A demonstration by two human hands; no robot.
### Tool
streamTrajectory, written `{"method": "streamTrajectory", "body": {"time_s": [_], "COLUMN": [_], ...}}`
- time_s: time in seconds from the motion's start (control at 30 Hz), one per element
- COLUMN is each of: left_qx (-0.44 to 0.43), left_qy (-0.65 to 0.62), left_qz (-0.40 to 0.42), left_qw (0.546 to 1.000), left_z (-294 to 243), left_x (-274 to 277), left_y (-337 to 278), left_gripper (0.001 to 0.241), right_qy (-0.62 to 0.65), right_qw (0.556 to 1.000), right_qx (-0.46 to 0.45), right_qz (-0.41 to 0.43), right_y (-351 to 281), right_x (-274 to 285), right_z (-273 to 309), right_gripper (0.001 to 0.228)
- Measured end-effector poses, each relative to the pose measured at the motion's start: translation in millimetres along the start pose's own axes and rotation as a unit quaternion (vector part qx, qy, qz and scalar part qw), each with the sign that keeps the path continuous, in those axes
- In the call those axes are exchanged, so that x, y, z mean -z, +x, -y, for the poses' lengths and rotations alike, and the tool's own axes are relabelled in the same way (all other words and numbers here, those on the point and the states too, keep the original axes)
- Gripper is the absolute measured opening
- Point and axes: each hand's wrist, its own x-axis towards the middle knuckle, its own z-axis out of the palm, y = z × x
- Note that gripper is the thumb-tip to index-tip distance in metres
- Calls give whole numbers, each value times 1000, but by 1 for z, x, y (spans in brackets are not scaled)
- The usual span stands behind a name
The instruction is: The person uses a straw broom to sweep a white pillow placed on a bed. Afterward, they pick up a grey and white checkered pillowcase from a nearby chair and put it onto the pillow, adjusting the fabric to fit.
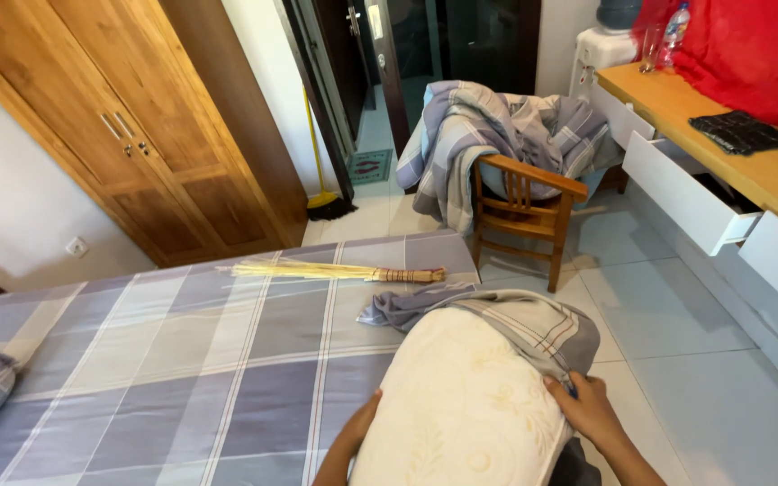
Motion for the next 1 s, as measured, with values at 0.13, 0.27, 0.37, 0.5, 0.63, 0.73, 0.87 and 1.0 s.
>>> {"method": "streamTrajectory", "body": {"time_s": [0.13,0.27,0.37,0.5,0.63,0.73,0.87,1.0], "left_qx": [115,59,-48,-155,-120,-141,-73,-50], "left_qy": [-150,-31,57,-14,-109,-208,-271,-369], "left_qz": [34,-17,-190,-317,-374,-329,-273,-203], "left_qw": [981,998,979,935,913,910,920,906], "left_z": [-14,45,14,-101,-178,-147,-148,-163], "left_x": [-5,10,40,71,63,33,39,29], "left_y": [-19,69,65,-13,-92,-96,-114,-137], "left_gripper": [75,77,82,76,73,75,72,71], "right_qy": [79,112,143,208,211,128,166,29], "right_qw": [986,993,990,976,976,991,985,995], "right_qx": [-95,-25,17,47,60,12,26,87], "right_qz": [113,24,-3,48,-2,-27,-39,-37], "right_y": [-13,13,8,47,92,84,129,176], "right_x": [15,-6,13,-4,-51,-57,-93,-107], "right_z": [28,9,55,87,107,151,133,128], "right_gripper": [67,66,56,37,30,31,35,38]}}
